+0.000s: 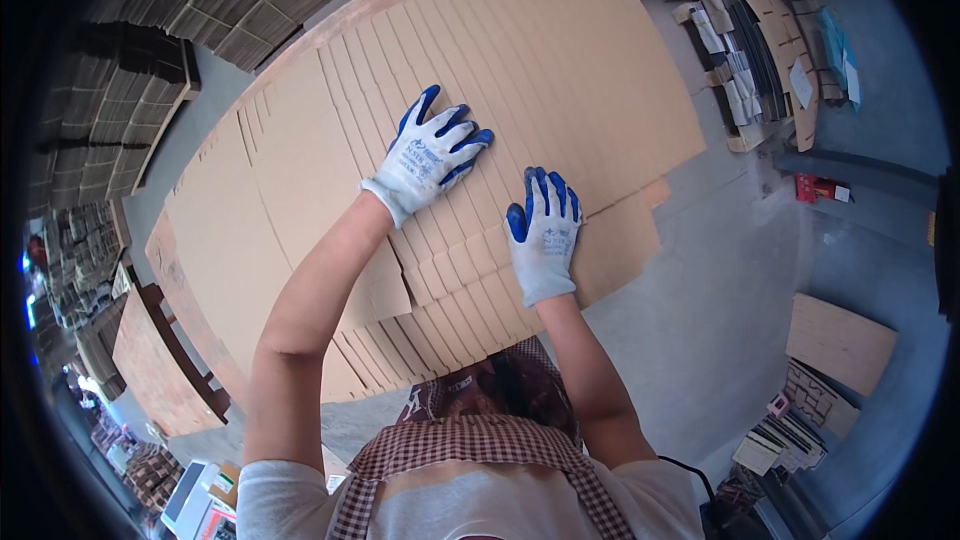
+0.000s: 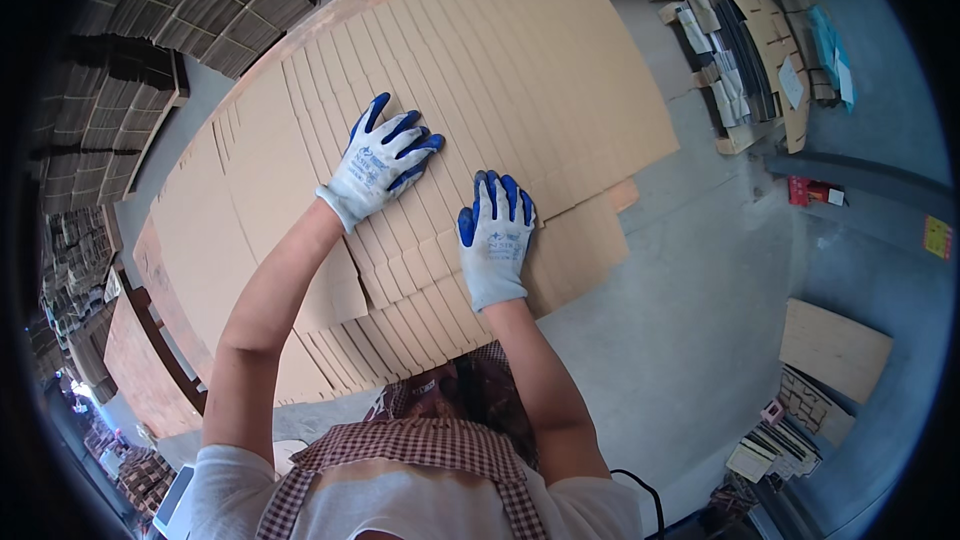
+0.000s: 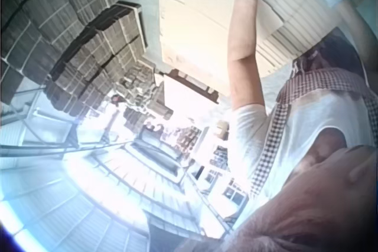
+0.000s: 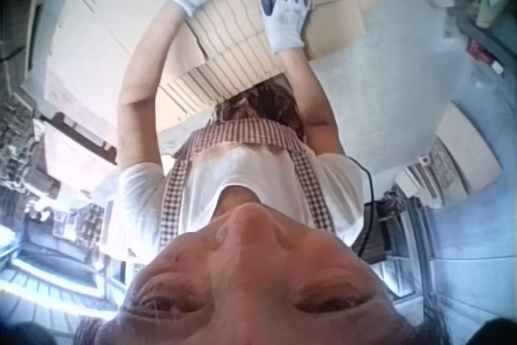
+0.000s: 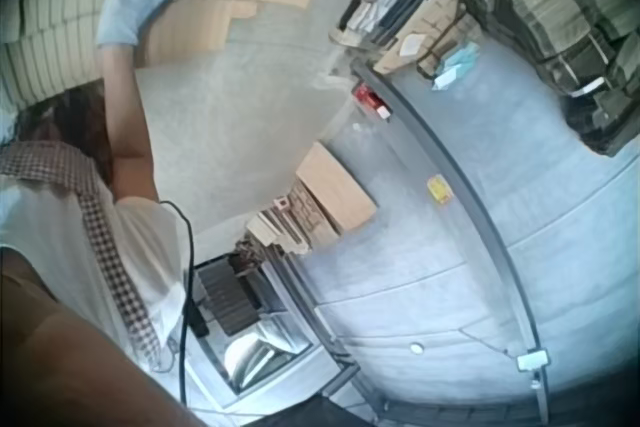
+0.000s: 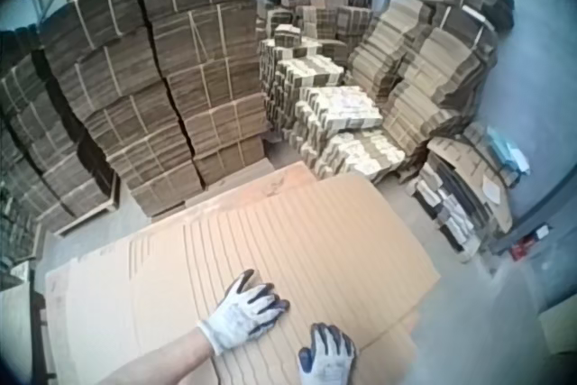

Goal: The person aligns a stack of flat cardboard sheets on a wooden table, then lifts and moves the stack to a nearby wooden pallet. The person continues to align and stack additional cardboard sheets on the pallet.

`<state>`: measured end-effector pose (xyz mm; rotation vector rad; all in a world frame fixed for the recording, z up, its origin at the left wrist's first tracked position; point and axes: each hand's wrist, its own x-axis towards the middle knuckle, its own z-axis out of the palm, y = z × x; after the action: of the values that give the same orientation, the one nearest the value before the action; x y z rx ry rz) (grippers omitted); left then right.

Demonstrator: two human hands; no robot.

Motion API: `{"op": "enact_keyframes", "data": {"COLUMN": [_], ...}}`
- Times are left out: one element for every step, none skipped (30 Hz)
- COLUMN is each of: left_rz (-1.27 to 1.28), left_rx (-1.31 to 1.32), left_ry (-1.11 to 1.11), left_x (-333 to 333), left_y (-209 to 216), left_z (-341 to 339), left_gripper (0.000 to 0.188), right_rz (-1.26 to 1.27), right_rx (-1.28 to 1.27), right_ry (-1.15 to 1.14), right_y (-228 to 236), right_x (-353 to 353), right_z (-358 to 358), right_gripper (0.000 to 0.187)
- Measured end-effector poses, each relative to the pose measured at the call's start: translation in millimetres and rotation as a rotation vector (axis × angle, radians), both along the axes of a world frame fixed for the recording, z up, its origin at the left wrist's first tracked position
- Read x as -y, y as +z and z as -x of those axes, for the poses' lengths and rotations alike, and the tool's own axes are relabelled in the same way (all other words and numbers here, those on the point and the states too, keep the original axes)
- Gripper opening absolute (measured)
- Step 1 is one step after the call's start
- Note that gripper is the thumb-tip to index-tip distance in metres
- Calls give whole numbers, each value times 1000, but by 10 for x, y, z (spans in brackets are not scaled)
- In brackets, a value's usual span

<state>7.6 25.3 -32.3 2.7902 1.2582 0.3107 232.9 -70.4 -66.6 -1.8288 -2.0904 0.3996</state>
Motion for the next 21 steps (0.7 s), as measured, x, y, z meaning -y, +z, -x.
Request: {"op": "enact_keyframes", "data": {"left_rz": [-18, -24, -29, -36, -35, -35, -38, -37, -37, -37, -37, -38, -39, -39, -40, -41, -41, -40, -41, -39, -37], "left_rx": [12, 8, 3, 0, -6, -13, -18, -23, -28, -36, -36, -36, -36, -32, -28, -23, -26, -28, -29, -28, -26], "left_ry": [-18, -24, -28, -32, -36, -39, -44, -43, -41, -39, -40, -40, -42, -38, -34, -30, -30, -30, -30, -32, -34], "left_x": [-17, -34, -51, -67, -77, -83, -93, -97, -96, -99, -101, -102, -106, -104, -99, -97, -97, -96, -98, -100, -102], "left_y": [-7, -13, -18, -11, -13, -16, -15, -9, -2, 3, -2, -9, -12, -10, -1, 7, 11, 14, 11, 8, 5], "left_z": [10, 9, -4, -19, -20, -18, -27, -38, -49, -51, -50, -49, -49, -52, -55, -59, -58, -54, -56, -61, -66], "left_gripper": [40, 38, 36, 35, 33, 31, 29, 29, 28, 27, 27, 26, 26, 25, 25, 25, 25, 25, 25, 25, 25], "right_rz": [-7, -15, -23, -18, -13, -9, -12, -14, -17, -13, -8, -4, -1, 2, 6, 7, 9, 11, 13, 16, 18], "right_rx": [-6, -13, -20, -24, -28, -32, -33, -34, -34, -34, -33, -32, -36, -39, -43, -42, -42, -41, -38, -36, -33], "right_ry": [-1, -3, -4, -5, -6, -7, -5, -3, -1, -3, -6, -8, -10, -11, -12, -12, -11, -11, -11, -11, -11], "right_y": [-2, 1, 1, 8, 13, 11, 2, -12, -20, -17, -10, -4, 1, 5, 5, 1, -4, -9, -2, 14, 23], "right_x": [-1, -3, -2, -3, -4, -1, -2, 0, 2, 0, 1, 1, 0, 0, 2, 1, 0, 1, 0, -3, -4], "right_z": [-1, 0, 6, 9, 13, 18, 13, 8, 3, 5, 7, 9, 10, 11, 12, 11, 12, 13, 11, 13, 13], "right_gripper": [55, 55, 55, 55, 55, 55, 55, 55, 55, 55, 55, 55, 55, 55, 55, 55, 55, 55, 55, 55, 55]}}
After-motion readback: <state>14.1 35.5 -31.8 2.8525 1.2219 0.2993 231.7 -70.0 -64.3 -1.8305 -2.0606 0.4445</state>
